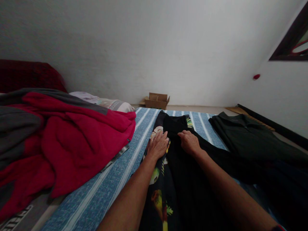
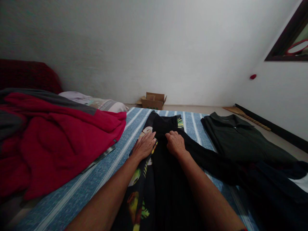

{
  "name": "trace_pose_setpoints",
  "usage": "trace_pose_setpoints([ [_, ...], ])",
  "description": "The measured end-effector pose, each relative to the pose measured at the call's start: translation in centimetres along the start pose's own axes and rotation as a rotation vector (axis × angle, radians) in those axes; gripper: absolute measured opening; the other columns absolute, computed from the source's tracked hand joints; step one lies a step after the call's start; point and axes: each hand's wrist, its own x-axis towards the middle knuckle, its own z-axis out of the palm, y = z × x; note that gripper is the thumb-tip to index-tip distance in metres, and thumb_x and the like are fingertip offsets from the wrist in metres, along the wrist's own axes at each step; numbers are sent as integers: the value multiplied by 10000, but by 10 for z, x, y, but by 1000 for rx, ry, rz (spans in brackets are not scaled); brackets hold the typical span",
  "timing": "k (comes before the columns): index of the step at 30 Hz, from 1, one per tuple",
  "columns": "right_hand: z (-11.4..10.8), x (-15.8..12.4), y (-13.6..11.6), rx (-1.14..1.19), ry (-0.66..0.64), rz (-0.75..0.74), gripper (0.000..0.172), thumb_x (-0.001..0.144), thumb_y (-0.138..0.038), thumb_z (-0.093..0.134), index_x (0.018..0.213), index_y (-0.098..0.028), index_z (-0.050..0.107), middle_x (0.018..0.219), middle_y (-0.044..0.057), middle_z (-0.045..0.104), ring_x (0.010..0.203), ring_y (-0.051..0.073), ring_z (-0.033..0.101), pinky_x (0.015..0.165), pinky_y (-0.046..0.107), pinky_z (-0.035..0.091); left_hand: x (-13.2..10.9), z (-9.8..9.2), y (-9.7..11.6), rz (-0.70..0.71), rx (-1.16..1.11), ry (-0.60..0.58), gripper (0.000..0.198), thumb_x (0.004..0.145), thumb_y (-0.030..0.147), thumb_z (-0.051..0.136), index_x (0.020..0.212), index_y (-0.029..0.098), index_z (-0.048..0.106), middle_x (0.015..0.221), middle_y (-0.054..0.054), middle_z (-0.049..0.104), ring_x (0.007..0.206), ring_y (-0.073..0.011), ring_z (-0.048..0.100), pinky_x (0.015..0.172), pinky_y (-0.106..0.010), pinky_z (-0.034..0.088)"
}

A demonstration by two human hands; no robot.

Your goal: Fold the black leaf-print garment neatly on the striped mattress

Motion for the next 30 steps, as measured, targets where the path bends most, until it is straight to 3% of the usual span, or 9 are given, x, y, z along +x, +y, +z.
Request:
trace_pose_setpoints([
  [5, -23, -30, 8, 15, 21, 28, 263, 907, -295, 431, 1120, -227, 569, 1057, 56, 590, 975, 194, 548, 748, 277, 399, 2, 4, -5, 62, 40, -9, 391, 911, 292, 372, 1275, 248, 509, 1395, -72, 457, 1336, -252, 315, 1077, -481, 243],
  [9, -50, -69, 49, -83, 75, 224, 295, 917, -366, 411, 1087, -204, 589, 1035, 79, 603, 962, 222, 567, 734, 307, 399, 3, 2, -8, 72, 29, 3, 426, 915, 301, 361, 1308, 191, 484, 1399, -127, 439, 1319, -283, 341, 1066, -486, 259],
  [14, -65, -113, 112, -251, -135, 430, 286, 865, -401, 476, 974, -183, 626, 1049, 116, 607, 1010, 303, 558, 733, 381, 412, 6, 3, -11, 191, -29, 49, 432, 900, 233, 377, 1321, 226, 474, 1442, -88, 386, 1324, -249, 336, 1073, -442, 284],
  [18, -60, -139, 134, -227, -282, 434, 239, 803, -284, 538, 994, -163, 616, 1059, 123, 617, 1002, 307, 580, 726, 377, 420, 12, 4, -10, 299, -55, 42, 467, 833, 107, 404, 1278, 191, 516, 1403, -70, 446, 1327, -202, 336, 1095, -385, 287],
  [22, -60, -150, 141, -187, -279, 428, 301, 794, -77, 386, 966, -138, 626, 1009, 148, 650, 940, 275, 624, 678, 336, 414, 15, -1, -4, 298, -81, -4, 552, 753, -4, 386, 1248, 187, 540, 1334, -53, 525, 1307, -171, 372, 1094, -385, 307],
  [26, -70, -146, 152, -70, -234, 506, 288, 752, -101, 417, 896, -188, 651, 965, 130, 673, 901, 278, 637, 610, 314, 402, 18, -6, 0, 246, -85, -91, 536, 717, -21, 404, 1186, 159, 588, 1304, -67, 552, 1276, -164, 417, 1089, -356, 310],
  [30, -81, -144, 167, 142, -182, 513, 215, 716, -141, 489, 812, -205, 670, 811, 91, 683, 788, 243, 643, 600, 294, 405, 27, -15, 2, 259, -78, -154, 507, 697, -8, 432, 1100, 209, 652, 1243, -42, 604, 1187, -164, 513, 1039, -312, 363],
])
